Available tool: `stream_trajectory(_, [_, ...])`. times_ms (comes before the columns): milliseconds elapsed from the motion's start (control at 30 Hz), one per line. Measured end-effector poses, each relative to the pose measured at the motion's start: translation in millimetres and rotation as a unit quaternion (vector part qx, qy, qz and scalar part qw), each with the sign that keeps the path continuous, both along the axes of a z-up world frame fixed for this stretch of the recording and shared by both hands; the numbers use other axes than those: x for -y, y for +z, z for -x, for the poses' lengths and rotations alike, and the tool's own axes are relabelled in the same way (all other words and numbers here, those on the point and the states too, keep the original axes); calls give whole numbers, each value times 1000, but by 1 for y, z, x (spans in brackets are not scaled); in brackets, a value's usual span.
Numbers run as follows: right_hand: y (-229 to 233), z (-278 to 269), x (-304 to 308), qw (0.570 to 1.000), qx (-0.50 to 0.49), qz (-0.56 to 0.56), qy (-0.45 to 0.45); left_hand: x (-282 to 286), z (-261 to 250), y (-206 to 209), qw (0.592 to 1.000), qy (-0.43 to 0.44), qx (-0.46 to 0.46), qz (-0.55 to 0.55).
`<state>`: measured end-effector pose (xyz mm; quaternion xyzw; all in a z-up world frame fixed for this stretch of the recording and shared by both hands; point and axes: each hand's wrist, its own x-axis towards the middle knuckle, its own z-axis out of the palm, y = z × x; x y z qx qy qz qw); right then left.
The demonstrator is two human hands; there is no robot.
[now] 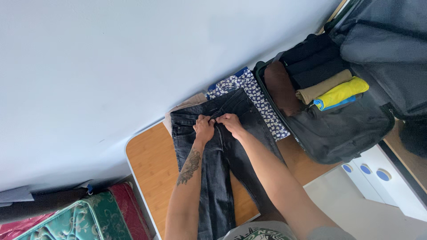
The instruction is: The person folds a yellow and blue shirt, places it in a suitcase, then retrieves and folds a pair of blue jeans and a pair of black jeans on a wooden table. The folded jeans are stacked on the table.
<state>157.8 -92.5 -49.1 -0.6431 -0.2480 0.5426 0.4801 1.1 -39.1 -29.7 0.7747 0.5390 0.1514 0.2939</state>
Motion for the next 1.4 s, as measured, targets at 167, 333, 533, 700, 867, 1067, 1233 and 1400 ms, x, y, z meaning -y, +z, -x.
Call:
stream_trajectory(167, [-5, -2, -1, 999, 39, 2, 16, 3, -2, 9, 1000, 5, -12, 24])
stream_trajectory(333, [0, -4, 0, 999, 41, 16, 15, 5, -1, 17, 999, -7, -25, 27])
stream_trajectory(533, [8, 0, 0, 998, -56, -26, -18, 3, 0, 17, 999, -12, -35, 31])
stream_trajectory(700, [6, -5, 2, 1000, -9, -14, 19, 0, -3, 14, 998, -1, -31, 46])
stream_trajectory(867, [-23, 0, -2, 999, 10, -41, -6, 0, -6, 35, 997, -5, -45, 61])
stream_trajectory(1067, [-32, 5, -3, 997, 60, -45, 3, 12, -17, 76, 994, 21, -93, 62])
stream_trajectory(1233, [-15, 5, 3, 998, 53, -29, 0, 1, -17, 53, 997, 14, -67, 36])
stream_trajectory(1400, [-9, 3, 5, 999, 10, -43, 14, -5, -9, 40, 997, 8, -40, 68])
